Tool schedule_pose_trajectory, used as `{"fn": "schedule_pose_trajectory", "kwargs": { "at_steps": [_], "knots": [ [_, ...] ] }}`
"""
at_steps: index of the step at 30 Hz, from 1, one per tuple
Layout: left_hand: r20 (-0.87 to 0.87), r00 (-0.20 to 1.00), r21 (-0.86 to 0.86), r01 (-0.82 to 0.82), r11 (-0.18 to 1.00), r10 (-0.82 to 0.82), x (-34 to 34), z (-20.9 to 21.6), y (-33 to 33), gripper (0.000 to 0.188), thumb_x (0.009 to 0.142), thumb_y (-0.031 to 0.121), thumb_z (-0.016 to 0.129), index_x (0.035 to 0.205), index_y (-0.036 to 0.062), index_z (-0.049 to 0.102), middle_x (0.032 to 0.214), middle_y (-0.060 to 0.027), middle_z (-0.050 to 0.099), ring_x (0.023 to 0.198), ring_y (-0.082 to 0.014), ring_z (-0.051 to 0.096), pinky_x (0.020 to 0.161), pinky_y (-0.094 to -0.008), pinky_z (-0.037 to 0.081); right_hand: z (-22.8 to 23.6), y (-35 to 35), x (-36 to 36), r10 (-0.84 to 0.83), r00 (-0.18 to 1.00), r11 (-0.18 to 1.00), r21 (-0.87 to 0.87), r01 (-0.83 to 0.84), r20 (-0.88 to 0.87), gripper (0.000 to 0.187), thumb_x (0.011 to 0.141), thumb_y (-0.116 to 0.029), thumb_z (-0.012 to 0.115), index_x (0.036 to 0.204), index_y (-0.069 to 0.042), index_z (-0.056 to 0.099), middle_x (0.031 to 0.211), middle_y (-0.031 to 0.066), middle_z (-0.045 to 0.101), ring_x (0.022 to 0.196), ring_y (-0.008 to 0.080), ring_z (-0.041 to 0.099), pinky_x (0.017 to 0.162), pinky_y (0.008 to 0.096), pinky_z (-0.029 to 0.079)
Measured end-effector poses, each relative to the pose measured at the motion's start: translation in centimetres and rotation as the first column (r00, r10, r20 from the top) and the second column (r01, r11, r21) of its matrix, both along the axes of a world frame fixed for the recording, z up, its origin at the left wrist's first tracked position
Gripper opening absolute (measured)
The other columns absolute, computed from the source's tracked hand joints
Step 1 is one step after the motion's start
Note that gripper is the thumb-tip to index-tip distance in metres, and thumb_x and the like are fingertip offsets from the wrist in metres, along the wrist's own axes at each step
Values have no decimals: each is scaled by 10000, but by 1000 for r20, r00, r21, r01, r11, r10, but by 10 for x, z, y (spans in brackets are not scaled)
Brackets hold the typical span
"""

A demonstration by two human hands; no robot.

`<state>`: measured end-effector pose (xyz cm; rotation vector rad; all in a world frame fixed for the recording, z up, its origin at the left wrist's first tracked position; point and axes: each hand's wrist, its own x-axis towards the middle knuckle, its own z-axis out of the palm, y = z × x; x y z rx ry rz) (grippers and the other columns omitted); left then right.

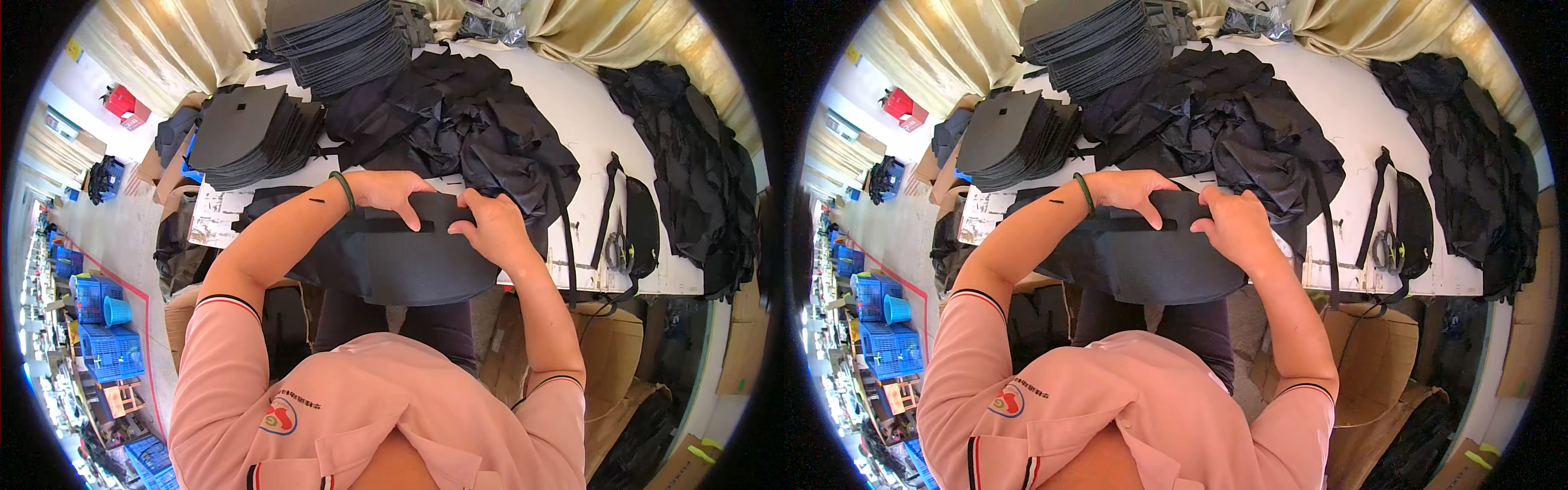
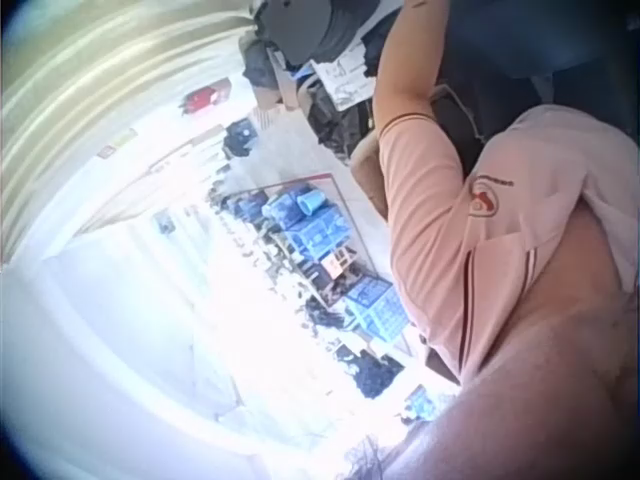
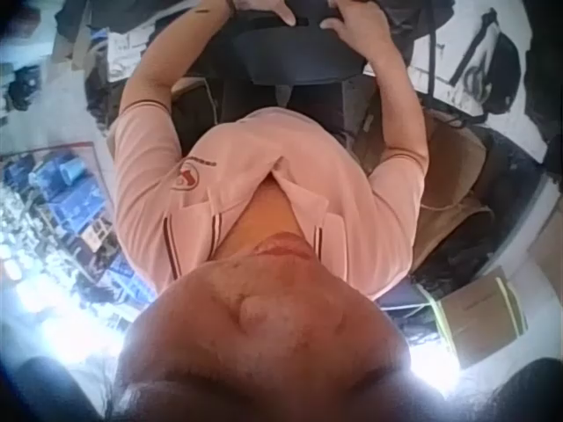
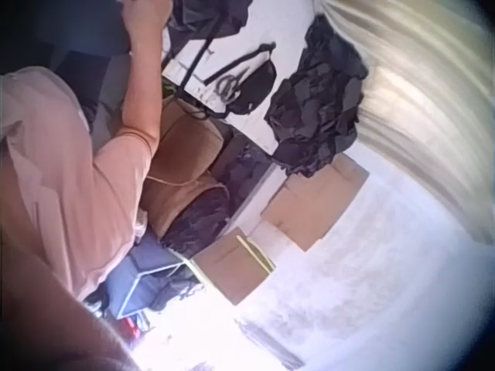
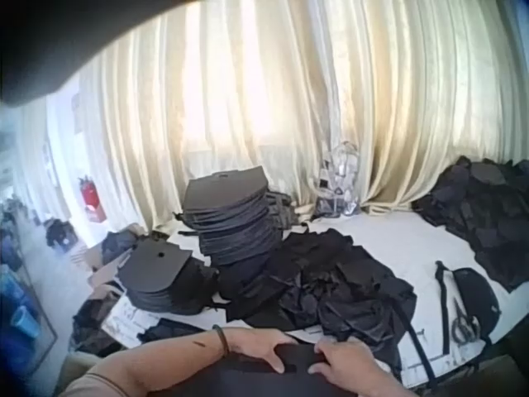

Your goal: Inspecting black fabric bags and packing them into cardboard boxes.

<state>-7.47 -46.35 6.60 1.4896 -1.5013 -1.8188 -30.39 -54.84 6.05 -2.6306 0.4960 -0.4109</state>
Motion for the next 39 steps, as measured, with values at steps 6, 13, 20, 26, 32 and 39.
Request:
{"fn": "schedule_pose_trajectory", "kwargs": {
  "at_steps": [6,13,20,26,32,39],
  "knots": [
    [-143,990,59,1,998,8,0,-5,3,632,779,-21,721,1367,37,497,1183,-40,647,1046,-135,591,925,-294,471,-2,15,7,-21,998,980,-201,10,-51,328,733,-227,777,895,-52,552,749,90,666,721,272,665,714,376,411],
    [206,977,-272,105,957,-49,-1,-10,-1,704,784,96,749,1405,30,426,1326,-123,556,1194,-218,532,1023,-341,403,-5,20,11,-102,985,963,-261,63,-139,305,750,-248,763,891,-59,569,745,80,667,718,254,667,743,390,407],
    [695,666,-688,506,520,272,-52,-26,59,865,721,479,759,1416,90,420,1525,-206,289,1440,-383,232,1138,-608,181,-34,-48,6,-183,980,970,-151,192,73,288,728,-249,785,930,-94,651,882,105,647,915,302,631,792,439,462],
    [745,644,-586,511,630,171,-56,-84,88,934,783,603,654,1521,170,280,1574,-184,211,1464,-375,167,1147,-615,101,-69,-167,29,-710,693,702,206,681,129,570,823,-228,712,1325,-91,479,1142,211,634,1069,349,617,898,416,496],
    [629,754,-633,353,689,191,-59,-82,88,865,826,499,693,1500,128,297,1556,-197,246,1455,-353,215,1173,-532,142,-44,-186,64,-419,812,893,345,289,407,354,846,9,582,1190,-60,627,1147,188,652,1013,324,645,884,337,499],
    [-413,738,-770,-596,229,533,-36,26,12,889,811,222,784,1473,21,225,1461,-145,332,1330,-246,382,1124,-411,304,169,-38,72,324,849,859,-506,-79,417,504,692,84,570,1183,-18,613,932,129,614,923,321,587,858,362,500]
  ]
}}
